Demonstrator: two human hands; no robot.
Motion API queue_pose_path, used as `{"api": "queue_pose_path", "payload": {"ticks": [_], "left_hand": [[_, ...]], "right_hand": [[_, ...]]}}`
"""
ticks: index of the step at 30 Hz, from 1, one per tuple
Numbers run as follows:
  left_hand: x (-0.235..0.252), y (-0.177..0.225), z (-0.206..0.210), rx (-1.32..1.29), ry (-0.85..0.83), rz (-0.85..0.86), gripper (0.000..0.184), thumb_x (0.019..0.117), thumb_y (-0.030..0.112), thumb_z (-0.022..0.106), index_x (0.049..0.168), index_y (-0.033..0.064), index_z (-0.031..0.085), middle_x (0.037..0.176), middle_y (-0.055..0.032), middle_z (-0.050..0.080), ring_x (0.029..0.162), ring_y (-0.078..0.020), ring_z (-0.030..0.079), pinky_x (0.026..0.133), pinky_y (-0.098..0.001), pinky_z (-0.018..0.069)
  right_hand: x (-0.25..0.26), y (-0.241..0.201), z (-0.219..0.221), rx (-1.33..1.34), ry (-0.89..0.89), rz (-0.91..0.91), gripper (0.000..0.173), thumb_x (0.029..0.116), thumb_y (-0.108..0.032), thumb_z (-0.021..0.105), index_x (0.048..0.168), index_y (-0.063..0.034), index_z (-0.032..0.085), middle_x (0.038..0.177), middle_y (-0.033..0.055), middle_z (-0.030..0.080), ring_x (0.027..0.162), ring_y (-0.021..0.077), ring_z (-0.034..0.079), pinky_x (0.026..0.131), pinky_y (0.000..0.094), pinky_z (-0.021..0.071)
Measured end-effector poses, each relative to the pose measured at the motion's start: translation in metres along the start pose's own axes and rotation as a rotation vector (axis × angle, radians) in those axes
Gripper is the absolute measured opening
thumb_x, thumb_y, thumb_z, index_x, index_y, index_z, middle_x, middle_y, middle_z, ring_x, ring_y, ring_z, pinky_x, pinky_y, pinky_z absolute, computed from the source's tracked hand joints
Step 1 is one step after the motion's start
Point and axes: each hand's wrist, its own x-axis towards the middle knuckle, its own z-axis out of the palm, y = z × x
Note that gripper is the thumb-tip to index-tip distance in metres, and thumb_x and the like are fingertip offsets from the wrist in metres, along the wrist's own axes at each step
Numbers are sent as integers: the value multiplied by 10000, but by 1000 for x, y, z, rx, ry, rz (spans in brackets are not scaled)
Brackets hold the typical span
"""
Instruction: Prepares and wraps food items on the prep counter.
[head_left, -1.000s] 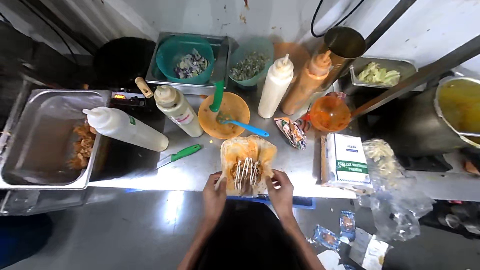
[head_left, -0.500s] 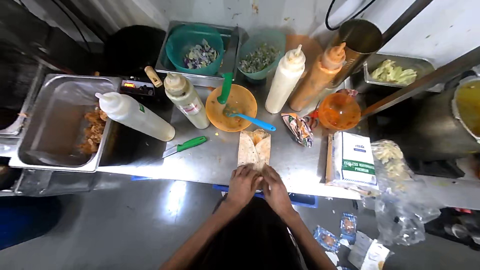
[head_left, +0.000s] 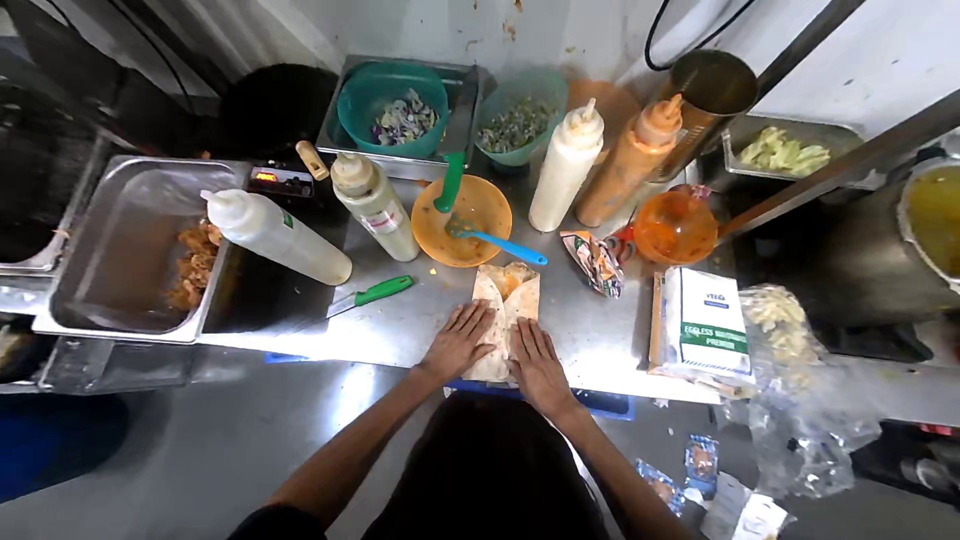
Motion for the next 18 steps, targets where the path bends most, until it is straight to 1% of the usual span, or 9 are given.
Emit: {"api": "queue_pose_path", "payload": {"ticks": [3,5,7,8,9,12,14,16,18], "left_hand": [[-5,-6,-6,3,-25,17,668,1073,500,427,1570,55,395,1663,-140,319,1561,-274,248,1273,-509,190],[-3,1,-14,9,-49,-1,693,1070,519,420,1581,54,373,1670,-141,300,1566,-277,233,1274,-517,186],[4,10,-20,14,-53,-9,710,1070,526,408,1581,35,364,1667,-155,300,1565,-283,234,1272,-527,191],[10,12,-21,10,-50,-8,704,1076,518,397,1577,25,368,1664,-163,305,1564,-289,236,1271,-528,189],[15,13,-20,5,-62,-7,692,1086,503,375,1579,17,359,1666,-169,296,1568,-294,223,1276,-522,172],[26,11,-6,26,-54,28,655,1111,463,289,1574,5,364,1655,-183,314,1562,-305,238,1278,-489,179],[28,9,-1,13,-64,35,627,1118,416,282,1578,-5,345,1664,-180,294,1567,-301,224,1279,-476,175],[30,8,1,9,-70,47,620,1118,394,275,1577,-17,339,1668,-183,284,1568,-306,220,1281,-474,172],[30,9,-1,11,-55,64,643,1116,424,262,1574,-20,344,1664,-192,286,1566,-315,222,1278,-484,174]], "right_hand": [[-5,14,2,-64,7,-94,638,1064,-364,510,1586,-31,354,1680,169,264,1567,337,214,1257,548,223],[-6,18,-4,-41,-5,-112,635,1081,-417,440,1580,-30,368,1677,167,275,1567,335,215,1261,556,208],[3,16,-16,61,-8,-59,636,1094,-475,355,1553,-41,430,1651,165,337,1558,323,251,1264,550,211],[11,14,-22,102,0,-30,629,1095,-465,350,1541,-33,447,1639,179,355,1550,333,270,1262,551,222],[21,13,-25,119,-4,-9,617,1101,-444,351,1548,-26,431,1647,188,333,1552,342,261,1264,550,218],[46,19,-17,88,-58,2,575,1114,-348,345,1582,-15,355,1671,219,253,1559,386,218,1260,563,196],[54,21,-13,67,-105,-2,550,1118,-322,330,1581,-27,365,1681,207,236,1566,386,192,1260,576,170],[57,18,-24,92,-162,12,534,1121,-297,343,1578,-23,370,1687,194,228,1572,374,176,1264,570,151],[54,13,-34,123,-158,18,514,1111,-267,393,1559,-14,404,1671,202,268,1562,380,211,1264,562,173]]}}
